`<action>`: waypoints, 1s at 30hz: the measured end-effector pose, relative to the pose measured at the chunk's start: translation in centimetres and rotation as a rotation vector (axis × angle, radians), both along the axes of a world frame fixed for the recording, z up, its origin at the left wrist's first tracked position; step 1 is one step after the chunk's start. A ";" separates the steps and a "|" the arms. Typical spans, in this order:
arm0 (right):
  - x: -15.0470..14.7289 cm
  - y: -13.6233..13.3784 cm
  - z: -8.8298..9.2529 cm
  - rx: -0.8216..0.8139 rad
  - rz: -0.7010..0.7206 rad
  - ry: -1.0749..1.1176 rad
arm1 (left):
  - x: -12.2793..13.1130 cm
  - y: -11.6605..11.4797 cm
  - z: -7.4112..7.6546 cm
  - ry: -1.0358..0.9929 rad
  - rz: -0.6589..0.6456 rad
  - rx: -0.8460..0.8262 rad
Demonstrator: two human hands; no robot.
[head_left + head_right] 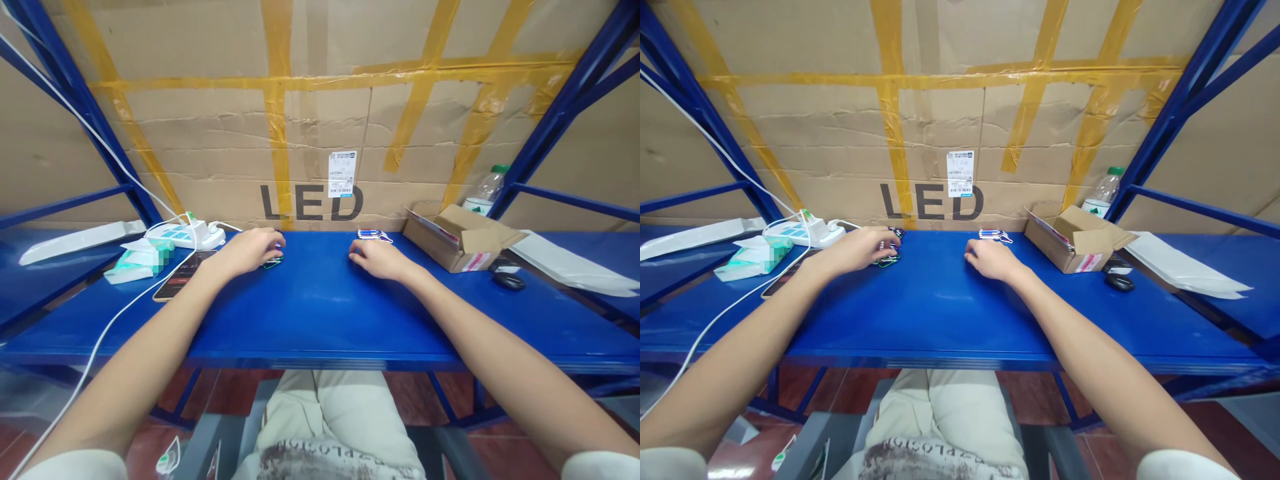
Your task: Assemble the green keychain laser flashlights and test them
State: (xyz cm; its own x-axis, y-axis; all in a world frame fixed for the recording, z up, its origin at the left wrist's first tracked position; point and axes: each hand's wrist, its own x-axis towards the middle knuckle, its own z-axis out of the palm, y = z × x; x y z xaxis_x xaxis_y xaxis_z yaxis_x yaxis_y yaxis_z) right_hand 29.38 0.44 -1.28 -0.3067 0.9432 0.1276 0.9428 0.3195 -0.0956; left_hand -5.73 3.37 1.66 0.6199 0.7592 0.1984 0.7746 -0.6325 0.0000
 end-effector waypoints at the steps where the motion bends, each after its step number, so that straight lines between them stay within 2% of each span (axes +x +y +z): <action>1: 0.5 0.4 -0.1 0.023 -0.023 -0.008 | 0.8 -0.4 -0.3 -0.047 -0.066 -0.003; 5: 2.7 1.9 -0.7 0.139 -0.129 -0.042 | 4.1 -2.4 -2.0 -0.163 -0.281 -0.055; 9: 4.3 3.2 -1.9 0.124 -0.249 -0.059 | 5.9 -3.6 -3.2 -0.198 -0.373 -0.146; 19: 5.5 6.1 -4.4 0.073 -0.282 -0.017 | 5.3 -2.8 -3.5 -0.229 -0.337 -0.122; 30: 5.6 5.9 -4.0 0.073 -0.283 -0.050 | 5.2 -2.6 -3.8 -0.209 -0.324 -0.165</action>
State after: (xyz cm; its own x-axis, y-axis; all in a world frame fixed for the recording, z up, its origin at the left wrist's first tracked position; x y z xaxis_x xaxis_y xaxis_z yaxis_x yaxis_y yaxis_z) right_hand 34.96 6.38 -5.32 -0.0402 0.9810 0.1896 0.9983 0.0472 -0.0329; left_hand -0.51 0.81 -2.12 0.7914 0.5633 0.2373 0.5079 -0.8220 0.2577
